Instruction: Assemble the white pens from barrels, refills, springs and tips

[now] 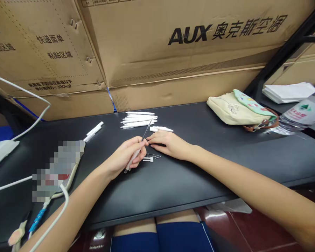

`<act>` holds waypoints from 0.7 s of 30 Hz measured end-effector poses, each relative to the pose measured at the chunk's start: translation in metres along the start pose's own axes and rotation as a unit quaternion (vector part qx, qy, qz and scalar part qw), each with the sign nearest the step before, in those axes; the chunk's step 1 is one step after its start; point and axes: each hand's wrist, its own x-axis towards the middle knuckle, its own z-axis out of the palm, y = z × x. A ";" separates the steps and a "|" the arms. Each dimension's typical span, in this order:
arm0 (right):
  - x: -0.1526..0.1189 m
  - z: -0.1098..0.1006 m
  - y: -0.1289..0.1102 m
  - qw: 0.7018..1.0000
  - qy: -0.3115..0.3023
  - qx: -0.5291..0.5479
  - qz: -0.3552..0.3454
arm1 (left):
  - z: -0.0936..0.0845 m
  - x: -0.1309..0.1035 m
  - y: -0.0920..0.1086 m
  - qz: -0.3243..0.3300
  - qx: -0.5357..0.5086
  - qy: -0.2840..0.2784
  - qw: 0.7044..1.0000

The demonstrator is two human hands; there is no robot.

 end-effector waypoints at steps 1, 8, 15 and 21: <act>0.000 0.000 0.000 1.000 0.001 0.006 -0.002 | 0.000 0.000 0.000 0.000 0.000 0.000 1.000; 0.001 -0.003 -0.002 1.000 -0.007 0.021 -0.009 | 0.000 0.000 0.001 -0.008 0.033 0.004 0.999; 0.002 -0.006 -0.005 1.000 -0.010 0.004 -0.009 | 0.001 0.000 0.000 -0.025 0.089 0.010 0.996; 0.002 -0.005 -0.004 1.000 -0.018 -0.002 -0.009 | 0.002 -0.001 0.002 -0.018 0.104 -0.001 0.994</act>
